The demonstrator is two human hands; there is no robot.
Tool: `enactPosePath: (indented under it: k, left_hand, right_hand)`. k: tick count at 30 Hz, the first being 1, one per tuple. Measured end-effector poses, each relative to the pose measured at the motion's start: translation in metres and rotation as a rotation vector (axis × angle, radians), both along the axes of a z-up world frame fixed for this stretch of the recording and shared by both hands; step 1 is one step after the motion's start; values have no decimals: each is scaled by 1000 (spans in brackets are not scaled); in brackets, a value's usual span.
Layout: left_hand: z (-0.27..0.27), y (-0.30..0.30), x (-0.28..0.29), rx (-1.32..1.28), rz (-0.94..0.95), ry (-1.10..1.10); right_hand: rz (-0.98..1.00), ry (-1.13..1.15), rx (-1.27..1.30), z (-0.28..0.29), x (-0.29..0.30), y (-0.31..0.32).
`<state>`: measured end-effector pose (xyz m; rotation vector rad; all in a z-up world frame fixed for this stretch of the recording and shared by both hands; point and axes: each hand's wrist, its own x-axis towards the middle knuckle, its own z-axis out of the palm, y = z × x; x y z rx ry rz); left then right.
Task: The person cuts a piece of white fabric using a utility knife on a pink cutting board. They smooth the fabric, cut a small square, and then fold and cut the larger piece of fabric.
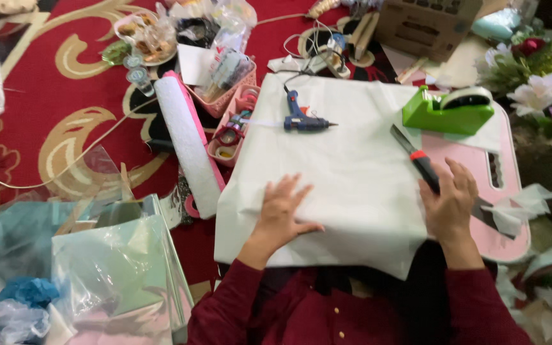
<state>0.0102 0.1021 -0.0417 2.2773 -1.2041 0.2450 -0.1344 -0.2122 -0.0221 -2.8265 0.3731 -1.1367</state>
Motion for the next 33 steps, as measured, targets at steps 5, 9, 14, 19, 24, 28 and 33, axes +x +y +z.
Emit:
enactPosePath:
  k: [5, 9, 14, 19, 24, 28, 33]
  left_hand:
    - [30, 39, 64, -100, 525, 233]
    - [33, 64, 85, 134, 653, 632]
    - [45, 57, 16, -310, 662, 239]
    - [30, 38, -26, -248, 576, 173]
    - [14, 37, 28, 33, 736, 315]
    - [53, 30, 64, 310, 750, 625]
    - [14, 37, 111, 235, 591, 629]
  right_hand:
    - [75, -250, -70, -8, -44, 17]
    - [-471, -73, 636, -73, -120, 45]
    - [-274, -292, 1448, -65, -127, 43]
    - [-6, -308, 2094, -59, -109, 39]
    - [-21, -449, 2299, -72, -100, 34]
    - [-44, -473, 2230, -44, -105, 42]
    - [0, -474, 2076, -85, -112, 17]
